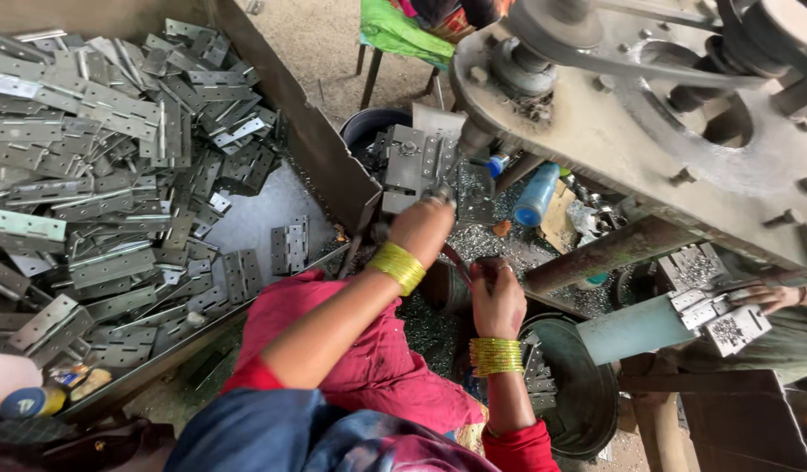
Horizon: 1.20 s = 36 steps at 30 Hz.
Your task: The person repeatedly picks up metal hinge-like parts from a bin, places them into a press machine, and operates the lever to process them. The processed parts are then dropped into a bucket below.
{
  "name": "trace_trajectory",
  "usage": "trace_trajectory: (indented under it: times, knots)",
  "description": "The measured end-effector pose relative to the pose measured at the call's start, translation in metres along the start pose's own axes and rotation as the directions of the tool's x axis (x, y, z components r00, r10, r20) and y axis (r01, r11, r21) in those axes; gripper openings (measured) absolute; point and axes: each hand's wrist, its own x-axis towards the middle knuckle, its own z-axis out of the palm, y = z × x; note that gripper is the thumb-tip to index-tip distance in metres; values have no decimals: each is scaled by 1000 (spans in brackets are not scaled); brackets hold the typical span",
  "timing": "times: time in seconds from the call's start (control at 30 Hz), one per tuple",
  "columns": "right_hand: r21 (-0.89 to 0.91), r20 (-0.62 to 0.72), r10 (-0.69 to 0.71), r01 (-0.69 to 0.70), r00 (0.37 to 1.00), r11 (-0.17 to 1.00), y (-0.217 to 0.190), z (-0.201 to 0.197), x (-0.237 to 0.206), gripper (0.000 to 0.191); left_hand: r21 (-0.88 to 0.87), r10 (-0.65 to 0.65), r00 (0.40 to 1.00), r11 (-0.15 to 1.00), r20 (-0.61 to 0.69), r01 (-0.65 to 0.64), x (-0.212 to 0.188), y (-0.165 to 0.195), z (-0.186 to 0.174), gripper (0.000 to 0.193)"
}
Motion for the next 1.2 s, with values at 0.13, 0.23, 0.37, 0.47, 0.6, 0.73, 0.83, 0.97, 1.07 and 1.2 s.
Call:
trace_trajectory:
  times: [0.13,0.23,0.37,0.47,0.6,0.73,0.83,0.97,1.07,1.2]
  knots:
    - [-62,143,-22,31,989,998,4,3,8,33,419,180,950,906,-254,-60,10,29,53,37]
    - [-202,305,39,24,952,979,10,9,16,46,339,69,969,940,-235,16,13,26,72,40]
    - [-246,419,9,105,908,964,30,23,30,51,495,-140,986,865,85,80,32,17,62,28]
    - [-236,477,148,-36,866,971,60,41,29,50,463,-192,979,875,72,138,46,17,44,27]
    - [-169,399,127,-63,908,984,110,76,-11,48,387,-211,943,917,258,100,44,15,23,24]
    - [-139,346,191,-151,919,979,141,105,-34,46,395,-197,973,909,119,136,35,6,11,26]
    - [-108,410,200,-170,890,980,158,106,-24,42,398,-129,988,913,86,85,32,3,8,26]
    - [-151,407,193,-143,893,978,170,113,-24,50,342,-166,958,936,236,78,30,4,8,28]
    - [-190,336,373,-326,865,926,176,122,-34,51,354,-180,948,932,263,79,29,6,9,29]
    - [-224,431,230,-144,872,964,176,120,-20,46,308,-132,977,949,167,76,39,7,10,32]
